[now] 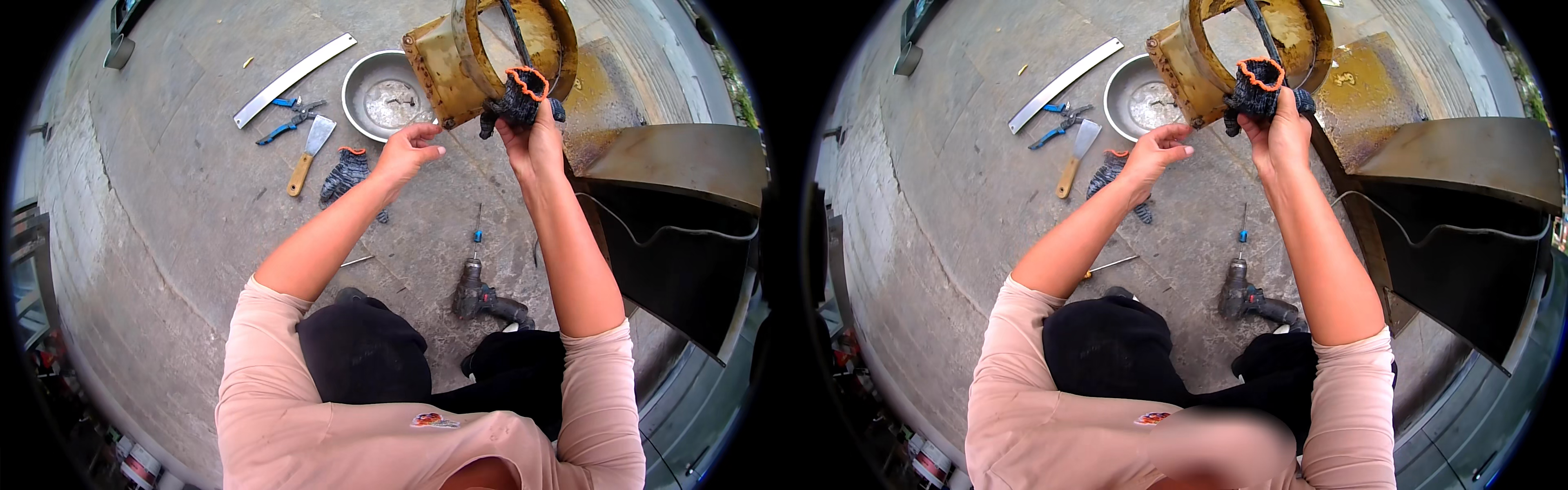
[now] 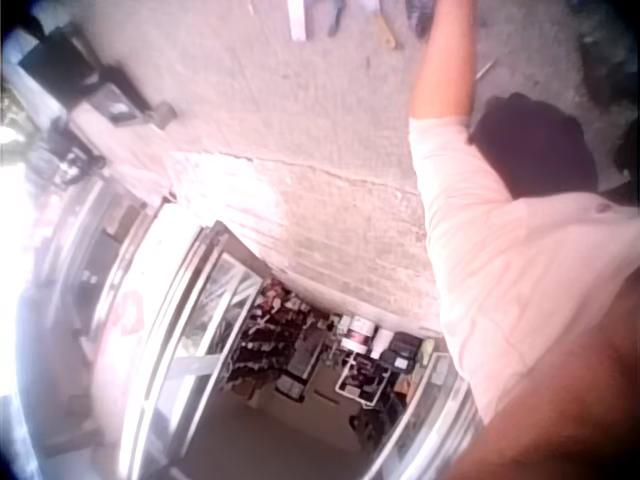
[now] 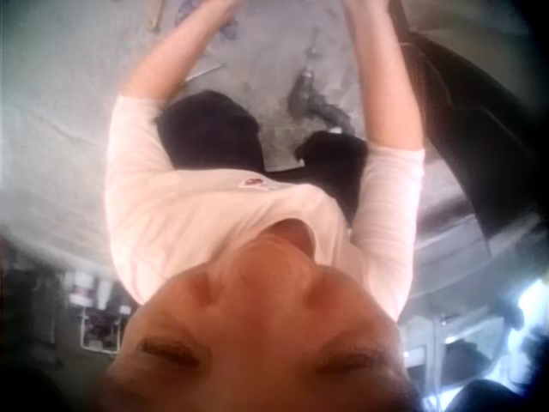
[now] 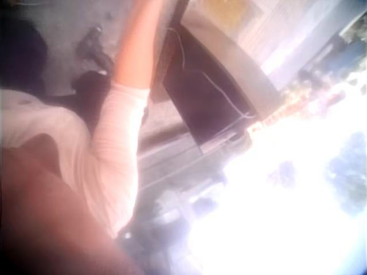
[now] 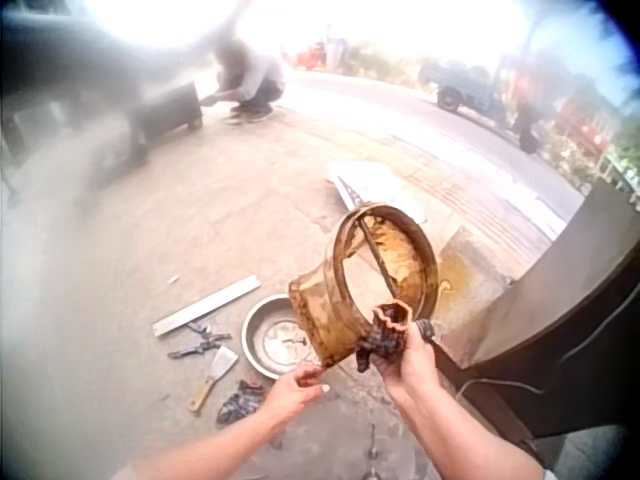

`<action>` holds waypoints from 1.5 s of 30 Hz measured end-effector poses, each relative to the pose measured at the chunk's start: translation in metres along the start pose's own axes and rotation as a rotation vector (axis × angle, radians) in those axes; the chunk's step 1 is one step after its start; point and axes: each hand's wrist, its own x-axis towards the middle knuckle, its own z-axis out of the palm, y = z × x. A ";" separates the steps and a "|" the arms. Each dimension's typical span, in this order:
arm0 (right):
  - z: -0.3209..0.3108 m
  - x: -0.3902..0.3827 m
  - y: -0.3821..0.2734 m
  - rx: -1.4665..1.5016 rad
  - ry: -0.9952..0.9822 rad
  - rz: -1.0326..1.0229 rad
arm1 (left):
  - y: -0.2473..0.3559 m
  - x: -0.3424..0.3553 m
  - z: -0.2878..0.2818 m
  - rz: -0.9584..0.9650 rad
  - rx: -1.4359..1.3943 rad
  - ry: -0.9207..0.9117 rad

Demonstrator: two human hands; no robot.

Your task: The person uses a power drill to remove screws from a metal appliance casing and a yellow plastic component. They then wipe the interior of the casing with a cloth and continue to remove screws from the casing while it is laid flat on the ground.

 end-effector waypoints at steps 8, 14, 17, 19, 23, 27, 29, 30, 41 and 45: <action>0.005 -0.004 0.007 0.057 0.063 0.032 | 0.008 -0.001 0.000 0.456 0.446 0.348; 0.014 -0.015 0.015 0.090 0.081 0.032 | 0.044 -0.005 0.003 0.909 1.091 0.436; 0.022 -0.022 0.023 0.114 0.086 0.020 | 0.045 -0.001 0.001 0.922 1.160 0.445; 0.025 -0.024 0.025 0.108 0.090 0.016 | 0.044 -0.001 0.000 0.910 1.178 0.446; 0.026 -0.027 0.029 0.057 0.092 0.000 | 0.050 -0.002 0.003 0.970 1.166 0.424; 0.012 -0.022 0.027 0.017 0.067 0.017 | 0.057 -0.004 -0.010 0.931 1.091 0.451; -0.019 -0.010 0.016 -0.097 0.014 0.028 | 0.057 -0.001 -0.029 0.877 1.082 0.520; -0.034 -0.005 0.007 -0.143 -0.050 0.019 | 0.052 0.001 -0.040 0.845 1.084 0.560; -0.132 -0.021 -0.071 -0.607 -0.188 0.067 | 0.010 0.044 -0.078 0.611 1.196 0.523; -0.137 -0.032 -0.064 -0.660 -0.250 0.011 | 0.020 0.046 -0.076 0.614 1.129 0.544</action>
